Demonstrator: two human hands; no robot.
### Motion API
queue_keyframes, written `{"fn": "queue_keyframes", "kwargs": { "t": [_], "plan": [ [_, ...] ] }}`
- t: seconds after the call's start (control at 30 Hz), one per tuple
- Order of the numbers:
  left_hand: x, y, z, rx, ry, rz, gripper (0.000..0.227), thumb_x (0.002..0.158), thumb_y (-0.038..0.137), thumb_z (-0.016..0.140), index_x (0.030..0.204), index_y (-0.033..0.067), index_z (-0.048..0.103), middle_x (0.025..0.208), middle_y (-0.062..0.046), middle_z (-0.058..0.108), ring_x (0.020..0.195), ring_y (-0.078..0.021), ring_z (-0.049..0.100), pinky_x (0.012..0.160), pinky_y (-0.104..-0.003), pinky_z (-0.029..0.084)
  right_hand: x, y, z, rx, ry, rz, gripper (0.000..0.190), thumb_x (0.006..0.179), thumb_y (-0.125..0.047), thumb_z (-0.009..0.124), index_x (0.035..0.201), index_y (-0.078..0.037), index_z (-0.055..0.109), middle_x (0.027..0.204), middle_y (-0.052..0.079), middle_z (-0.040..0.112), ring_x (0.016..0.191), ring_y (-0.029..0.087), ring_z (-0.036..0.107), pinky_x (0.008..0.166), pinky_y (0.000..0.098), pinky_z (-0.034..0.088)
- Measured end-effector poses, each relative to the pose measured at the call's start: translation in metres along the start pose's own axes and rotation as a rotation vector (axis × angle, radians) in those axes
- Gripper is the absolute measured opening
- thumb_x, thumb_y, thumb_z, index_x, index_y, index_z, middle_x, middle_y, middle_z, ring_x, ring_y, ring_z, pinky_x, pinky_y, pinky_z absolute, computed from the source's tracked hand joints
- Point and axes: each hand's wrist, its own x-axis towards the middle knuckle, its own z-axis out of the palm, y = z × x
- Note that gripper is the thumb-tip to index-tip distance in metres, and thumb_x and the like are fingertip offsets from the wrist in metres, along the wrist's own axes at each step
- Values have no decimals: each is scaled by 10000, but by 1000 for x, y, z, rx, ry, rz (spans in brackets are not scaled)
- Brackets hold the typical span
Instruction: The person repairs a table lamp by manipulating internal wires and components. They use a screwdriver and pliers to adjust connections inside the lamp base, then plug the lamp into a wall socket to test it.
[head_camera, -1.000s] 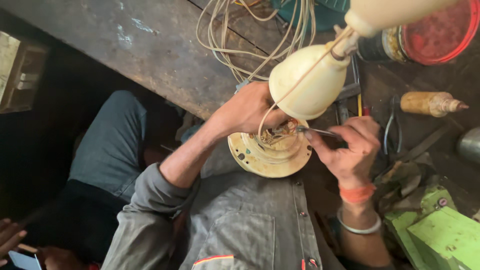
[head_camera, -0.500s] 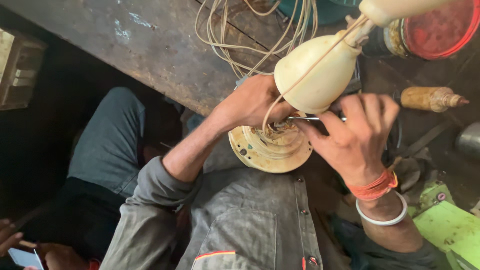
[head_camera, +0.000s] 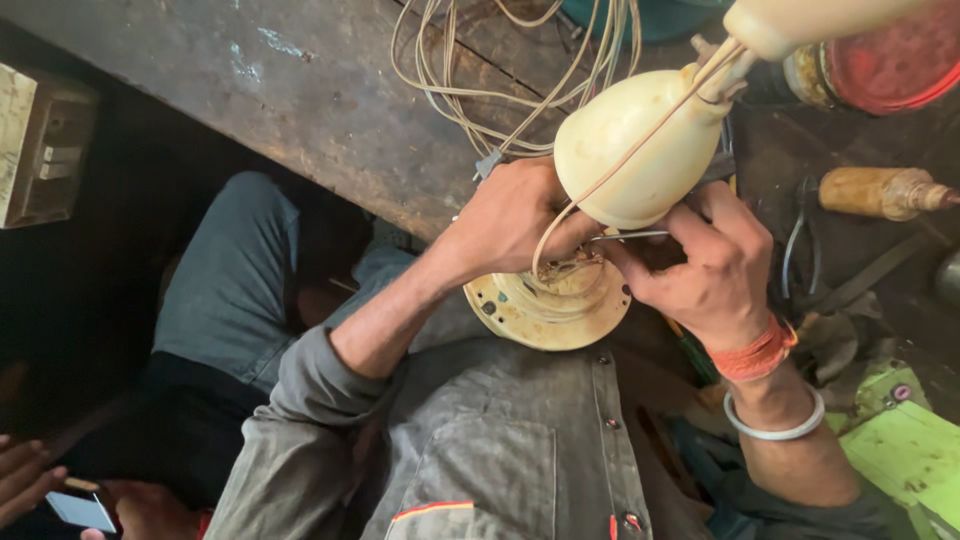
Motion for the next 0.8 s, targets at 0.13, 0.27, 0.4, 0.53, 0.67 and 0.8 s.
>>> {"fn": "queue_keyframes", "kwargs": {
  "t": [0.13,0.27,0.4,0.53,0.67,0.8],
  "plan": [
    [4,-1,2,43,-13,-46,307,918,313,687,1152,116,716,1102,-181,733,992,-417,687,825,-464,561,3,9,4,200,-22,32,340,828,-246,889,1088,-87,737,1025,80,676,828,243,660,692,363,529],
    [2,0,1,2,-2,-44,299,922,294,668,1155,113,716,1132,-181,733,1013,-416,686,846,-460,563,-10,12,24,389,-88,267,308,846,-246,875,1059,-65,746,864,18,660,635,84,551,553,269,420],
    [0,0,0,-11,21,-24,311,918,280,662,1172,107,710,1149,-187,728,1038,-420,682,863,-459,557,-32,10,50,611,-47,520,225,893,-213,833,1018,-48,746,759,-12,595,642,16,419,543,234,321],
    [0,-3,4,22,-5,-54,313,911,273,662,1170,106,714,1148,-190,730,1037,-419,682,868,-452,563,-50,8,64,712,45,530,234,923,-207,823,1038,-24,734,871,-12,647,711,14,484,599,221,370],
    [5,0,-3,-146,-76,-81,376,884,285,650,1208,99,685,1128,-169,746,1031,-368,735,872,-431,573,-53,2,51,506,146,443,286,870,-252,863,918,-26,694,886,19,626,714,82,601,609,248,464],
    [7,-4,-9,-61,-126,-40,389,893,297,651,1228,103,692,1134,-187,740,1042,-396,711,891,-443,559,-47,7,25,113,211,225,419,794,-346,941,824,-53,643,894,74,585,858,257,593,750,385,468]
  ]
}}
